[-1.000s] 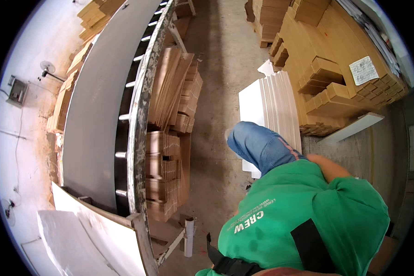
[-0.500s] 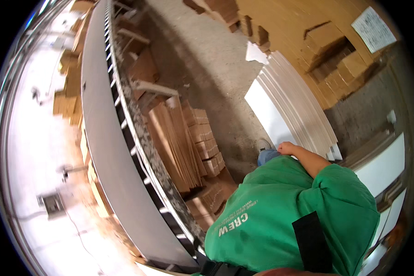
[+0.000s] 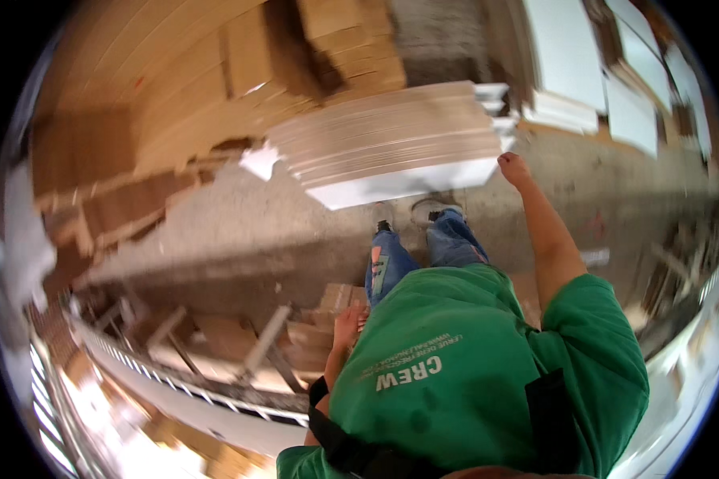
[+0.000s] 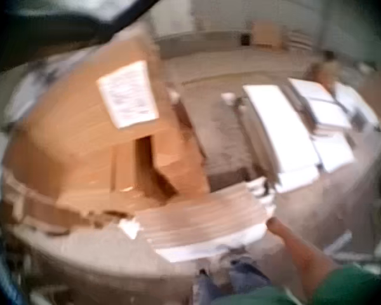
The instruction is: The person kneels on the floor and repeatedly places small white paper sheets between individual white boards in a stack. They then lift the stack, move it to a nearby pile, and repeat the process with another stack of boards.
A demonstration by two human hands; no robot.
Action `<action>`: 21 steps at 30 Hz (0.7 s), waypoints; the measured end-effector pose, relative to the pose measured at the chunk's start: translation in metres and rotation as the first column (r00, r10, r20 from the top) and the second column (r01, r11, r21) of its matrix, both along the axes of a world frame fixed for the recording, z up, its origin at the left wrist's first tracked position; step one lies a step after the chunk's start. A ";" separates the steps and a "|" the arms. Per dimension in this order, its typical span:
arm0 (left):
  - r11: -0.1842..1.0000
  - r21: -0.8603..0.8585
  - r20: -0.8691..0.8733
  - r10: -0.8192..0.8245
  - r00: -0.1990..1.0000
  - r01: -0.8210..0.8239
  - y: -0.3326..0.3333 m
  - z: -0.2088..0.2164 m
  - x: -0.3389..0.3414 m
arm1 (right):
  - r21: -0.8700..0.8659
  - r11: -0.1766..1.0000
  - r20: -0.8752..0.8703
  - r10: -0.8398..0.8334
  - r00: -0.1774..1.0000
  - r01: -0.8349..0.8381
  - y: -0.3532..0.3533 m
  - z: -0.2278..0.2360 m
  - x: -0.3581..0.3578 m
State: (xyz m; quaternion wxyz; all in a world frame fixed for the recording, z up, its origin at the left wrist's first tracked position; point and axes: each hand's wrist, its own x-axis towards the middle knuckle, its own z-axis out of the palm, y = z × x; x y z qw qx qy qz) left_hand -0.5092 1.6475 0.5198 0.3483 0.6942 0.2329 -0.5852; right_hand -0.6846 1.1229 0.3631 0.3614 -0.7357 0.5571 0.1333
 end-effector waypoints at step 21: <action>0.393 0.065 0.048 -0.919 0.390 0.917 -0.019 0.008 0.085 | 0.427 0.894 0.139 -0.212 0.967 0.135 0.196 -0.030 -0.058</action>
